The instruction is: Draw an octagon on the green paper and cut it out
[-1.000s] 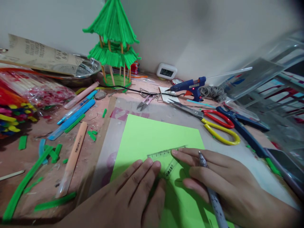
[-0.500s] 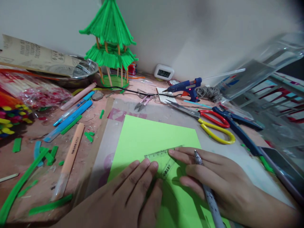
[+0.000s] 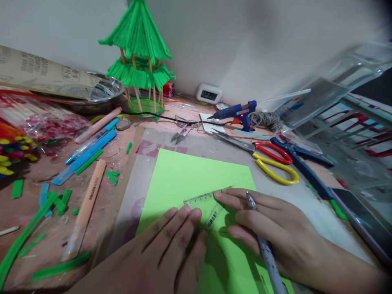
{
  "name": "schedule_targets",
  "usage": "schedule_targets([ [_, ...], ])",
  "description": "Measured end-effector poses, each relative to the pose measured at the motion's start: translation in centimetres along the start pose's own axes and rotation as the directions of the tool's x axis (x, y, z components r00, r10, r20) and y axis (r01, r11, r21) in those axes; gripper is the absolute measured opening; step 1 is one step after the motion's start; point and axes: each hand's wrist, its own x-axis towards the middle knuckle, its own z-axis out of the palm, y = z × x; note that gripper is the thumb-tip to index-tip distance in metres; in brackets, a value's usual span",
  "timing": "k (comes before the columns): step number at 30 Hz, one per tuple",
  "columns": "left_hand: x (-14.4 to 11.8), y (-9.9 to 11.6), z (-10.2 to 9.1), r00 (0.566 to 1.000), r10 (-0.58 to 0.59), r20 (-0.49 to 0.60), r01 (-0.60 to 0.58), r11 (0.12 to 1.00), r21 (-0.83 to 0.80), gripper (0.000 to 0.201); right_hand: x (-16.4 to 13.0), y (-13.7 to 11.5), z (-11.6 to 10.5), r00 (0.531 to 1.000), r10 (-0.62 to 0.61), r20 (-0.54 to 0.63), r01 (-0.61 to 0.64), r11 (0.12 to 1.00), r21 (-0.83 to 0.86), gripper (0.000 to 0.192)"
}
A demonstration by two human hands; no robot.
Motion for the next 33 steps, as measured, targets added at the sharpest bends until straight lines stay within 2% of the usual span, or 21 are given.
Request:
schedule_targets([
  [4, 0.0, -0.1, 0.1, 1.000, 0.017, -0.024, -0.017, 1.000, 0.000, 0.028, 0.0, 0.1, 0.0, 1.000, 0.001, 0.003, -0.001, 1.000, -0.004, 0.019],
  [16, 0.1, 0.0, -0.7, 1.000, 0.023, 0.020, -0.022, 1.000, -0.013, 0.027, 0.2, 0.1, -0.1, 1.000, 0.010, 0.000, -0.010, 1.000, -0.007, 0.018],
  [21, 0.3, -0.1, -0.5, 0.998, 0.054, 0.034, -0.054, 0.999, -0.009, 0.028, 0.1, 0.3, 0.0, 1.000, 0.013, 0.010, -0.012, 1.000, -0.013, 0.021],
  [26, 0.3, -0.2, -1.1, 0.995, 0.086, 0.051, -0.087, 0.996, 0.016, 0.030, 0.0, 0.2, -0.2, 1.000, 0.000, 0.001, 0.000, 0.999, -0.032, 0.021],
  [29, 0.2, -0.2, -1.6, 0.988, 0.094, 0.122, -0.097, 0.995, 0.022, 0.036, 0.0, 0.2, -0.1, 1.000, -0.008, 0.002, 0.008, 0.999, -0.036, 0.021],
  [33, 0.1, -0.1, -1.8, 0.987, 0.098, 0.130, -0.102, 0.994, 0.029, 0.040, 0.0, 0.4, 0.0, 1.000, -0.024, 0.001, 0.024, 0.999, -0.045, 0.022],
])
